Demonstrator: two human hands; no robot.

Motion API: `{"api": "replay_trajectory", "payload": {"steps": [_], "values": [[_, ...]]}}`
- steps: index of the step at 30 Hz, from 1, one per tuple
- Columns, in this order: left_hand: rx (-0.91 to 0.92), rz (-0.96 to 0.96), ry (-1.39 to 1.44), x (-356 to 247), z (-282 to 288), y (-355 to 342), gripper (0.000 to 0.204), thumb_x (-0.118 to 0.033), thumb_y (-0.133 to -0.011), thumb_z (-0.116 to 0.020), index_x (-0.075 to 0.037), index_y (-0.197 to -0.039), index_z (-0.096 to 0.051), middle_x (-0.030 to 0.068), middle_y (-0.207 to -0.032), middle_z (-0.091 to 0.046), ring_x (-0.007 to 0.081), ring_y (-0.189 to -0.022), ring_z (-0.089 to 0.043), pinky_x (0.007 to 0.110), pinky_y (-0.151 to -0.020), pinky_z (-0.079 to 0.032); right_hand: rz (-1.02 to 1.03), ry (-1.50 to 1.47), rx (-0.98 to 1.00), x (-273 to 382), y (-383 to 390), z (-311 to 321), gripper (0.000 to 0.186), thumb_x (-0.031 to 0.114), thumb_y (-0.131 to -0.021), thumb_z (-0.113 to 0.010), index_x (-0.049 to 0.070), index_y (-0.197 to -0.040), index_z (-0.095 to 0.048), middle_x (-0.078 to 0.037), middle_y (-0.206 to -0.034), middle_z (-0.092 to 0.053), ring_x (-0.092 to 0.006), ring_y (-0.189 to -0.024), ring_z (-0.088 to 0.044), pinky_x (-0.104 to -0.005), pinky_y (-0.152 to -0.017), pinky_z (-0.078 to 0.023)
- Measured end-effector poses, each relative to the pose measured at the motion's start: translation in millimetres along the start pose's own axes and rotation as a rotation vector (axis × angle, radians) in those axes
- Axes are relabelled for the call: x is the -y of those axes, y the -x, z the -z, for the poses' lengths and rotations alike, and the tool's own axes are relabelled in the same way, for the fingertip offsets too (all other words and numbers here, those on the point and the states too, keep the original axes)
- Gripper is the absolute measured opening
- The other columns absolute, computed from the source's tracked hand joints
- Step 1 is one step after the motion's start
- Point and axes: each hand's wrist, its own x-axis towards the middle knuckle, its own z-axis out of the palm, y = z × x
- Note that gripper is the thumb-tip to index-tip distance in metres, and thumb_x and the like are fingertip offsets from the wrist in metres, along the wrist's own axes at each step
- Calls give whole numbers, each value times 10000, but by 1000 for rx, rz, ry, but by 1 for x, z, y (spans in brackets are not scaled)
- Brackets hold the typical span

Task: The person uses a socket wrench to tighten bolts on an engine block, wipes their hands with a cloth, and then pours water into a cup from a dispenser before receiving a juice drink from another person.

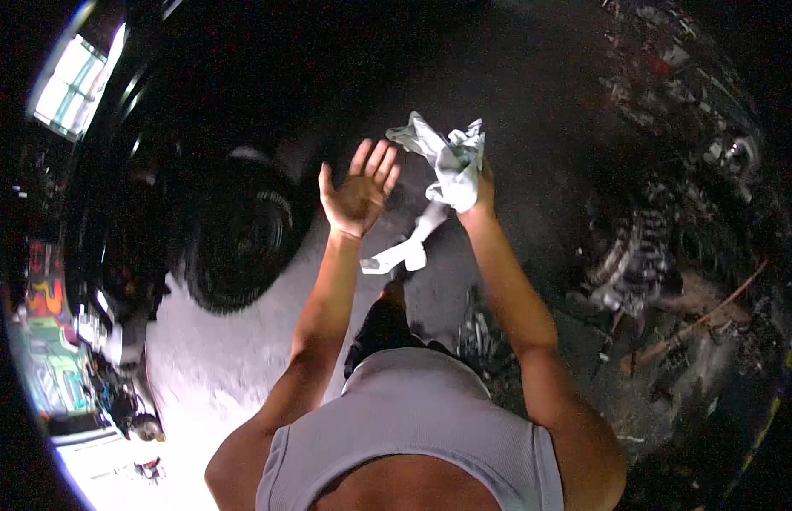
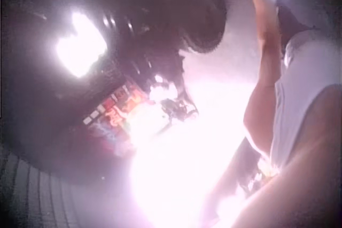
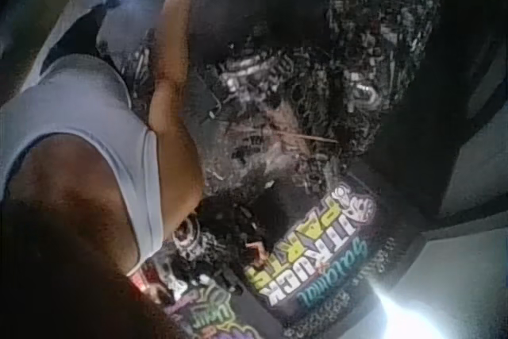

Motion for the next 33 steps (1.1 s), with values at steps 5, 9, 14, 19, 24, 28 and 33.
{"api": "replay_trajectory", "payload": {"steps": [5,9,14,19,24,28,33], "values": [[82,111,46,25,94,-257,819,-666,-800,-388,-62,-1352,-333,104,-1393,-345,261,-1232,-358,390,-1052,-238,-141,55,-335,-1,-142,-64,482,185,-822,-542,39,-1260,-407,-219,-1227,-424,-411,-1128,-416,-475,-940,-352],[106,323,-87,75,73,-426,833,-684,-800,-367,-67,-1357,-327,85,-1386,-355,245,-1190,-393,370,-1030,-260,-290,-240,-412,-118,-264,10,505,134,-793,-553,11,-1260,-404,-257,-1296,-361,-452,-1232,-303,-464,-1029,-243],[112,417,-73,89,98,-621,853,-704,-797,-343,-70,-1367,-315,71,-1392,-349,237,-1194,-383,369,-1029,-252,-267,-248,-554,-229,-399,30,484,110,-787,-527,17,-1249,-412,-256,-1317,-347,-444,-1207,-332,-449,-1004,-276],[190,343,-60,92,83,-862,916,-749,-774,-298,-72,-1390,-263,70,-1421,-299,239,-1248,-312,403,-1052,-201,-203,-131,-609,-366,-601,54,464,100,-762,-564,14,-1198,-432,-282,-1192,-400,-477,-1113,-376,-488,-955,-305],[147,213,-55,66,44,-1048,971,-783,-739,-294,-72,-1399,-244,90,-1455,-234,254,-1319,-227,434,-1092,-122,-192,74,-573,-452,-789,128,466,97,-745,-585,5,-1177,-436,-275,-1108,-407,-455,-1051,-390,-525,-881,-311],[-80,71,-172,105,78,-1189,1020,-830,-689,-295,-69,-1368,-310,74,-1407,-324,281,-1266,-328,413,-1066,-222,-103,275,-648,-602,-938,173,294,67,-710,-629,-23,-941,-468,-245,-891,-496,-428,-825,-501,-472,-673,-404],[-180,226,18,145,110,-1405,928,-768,-722,-366,-83,-1347,-331,75,-1390,-344,264,-1277,-312,437,-1066,-221,-153,265,-541,-776,-1078,202,385,109,-721,-638,-7,-1056,-489,-253,-1010,-519,-447,-902,-517,-459,-740,-441]]}}
